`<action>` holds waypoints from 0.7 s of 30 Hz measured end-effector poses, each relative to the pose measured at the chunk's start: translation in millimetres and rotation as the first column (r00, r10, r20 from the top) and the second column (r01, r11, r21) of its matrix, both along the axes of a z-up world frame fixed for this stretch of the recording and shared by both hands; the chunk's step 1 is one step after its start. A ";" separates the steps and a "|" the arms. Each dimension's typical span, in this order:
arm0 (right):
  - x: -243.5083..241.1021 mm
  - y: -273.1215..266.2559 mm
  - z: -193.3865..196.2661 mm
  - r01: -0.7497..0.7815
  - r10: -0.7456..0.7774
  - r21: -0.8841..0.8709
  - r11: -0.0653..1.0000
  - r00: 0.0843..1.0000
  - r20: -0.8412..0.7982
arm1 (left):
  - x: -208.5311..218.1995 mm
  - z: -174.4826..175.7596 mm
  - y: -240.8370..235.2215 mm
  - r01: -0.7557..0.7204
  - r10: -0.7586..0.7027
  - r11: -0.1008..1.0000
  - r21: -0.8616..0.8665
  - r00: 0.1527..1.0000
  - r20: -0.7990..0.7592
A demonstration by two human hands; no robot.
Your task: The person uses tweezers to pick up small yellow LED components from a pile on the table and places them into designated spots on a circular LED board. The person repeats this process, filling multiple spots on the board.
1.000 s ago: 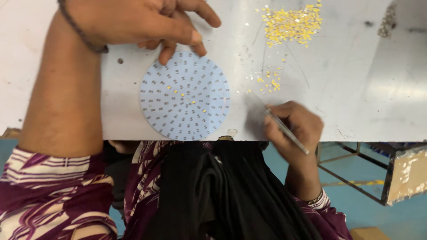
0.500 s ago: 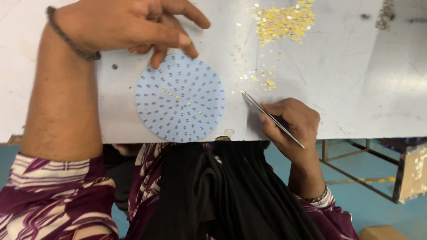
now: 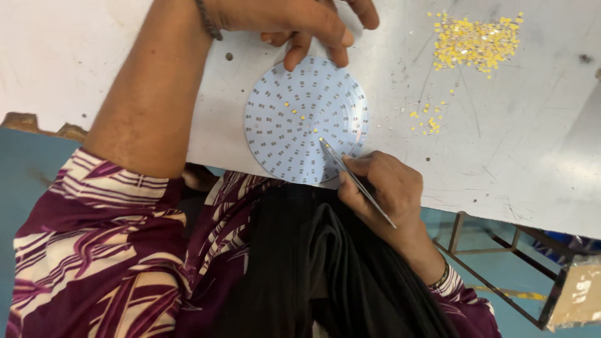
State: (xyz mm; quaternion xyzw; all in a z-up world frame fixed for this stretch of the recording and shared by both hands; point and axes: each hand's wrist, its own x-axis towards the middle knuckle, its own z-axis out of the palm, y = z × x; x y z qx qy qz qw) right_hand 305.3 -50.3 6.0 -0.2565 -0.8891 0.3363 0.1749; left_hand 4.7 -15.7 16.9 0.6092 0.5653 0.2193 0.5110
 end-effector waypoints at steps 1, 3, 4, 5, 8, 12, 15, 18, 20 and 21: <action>0.9 0.2 -0.6 -0.018 0.018 -0.012 1.000 1.000 -0.011 | -1.2 -0.5 -0.2 0.008 -0.009 1.000 0.006 0.998 0.055; 8.0 3.6 0.4 -0.036 0.036 -0.017 0.999 0.999 -0.023 | -1.7 -4.6 6.7 0.038 -0.040 0.999 0.019 0.990 0.139; 14.0 5.5 1.7 -0.011 0.010 -0.045 0.999 1.000 -0.022 | -2.6 -7.5 8.8 0.055 -0.057 0.998 0.019 0.985 0.164; 21.2 7.5 3.7 0.015 -0.016 -0.073 0.997 1.000 -0.021 | -3.5 -11.3 11.2 0.073 -0.075 0.997 0.018 0.979 0.189; 42.4 17.7 7.6 0.262 -0.265 -0.111 0.959 0.964 -0.010 | -10.2 -24.3 13.1 0.143 -0.145 0.989 0.026 0.961 0.235; 64.2 23.8 2.9 0.439 -0.440 -0.037 0.898 0.898 -0.023 | -14.0 -33.2 14.1 0.197 -0.201 0.980 0.040 0.967 0.158; 69.5 22.2 -5.0 0.422 -0.426 0.106 0.900 0.905 0.009 | -11.9 -29.3 17.0 0.215 -0.212 0.977 -0.009 0.970 0.119; 70.1 24.0 -8.0 0.401 -0.404 0.131 0.907 0.915 -0.003 | -11.9 -24.0 17.4 0.197 -0.193 0.979 -0.053 0.978 0.082; 71.4 26.2 -8.1 0.402 -0.406 0.122 0.907 0.914 0.005 | -11.7 -24.1 15.8 0.200 -0.194 0.979 -0.038 0.973 0.124; 72.0 27.1 -8.1 0.402 -0.406 0.117 0.908 0.914 0.010 | -11.4 -24.9 15.2 0.198 -0.191 0.980 -0.036 0.972 0.137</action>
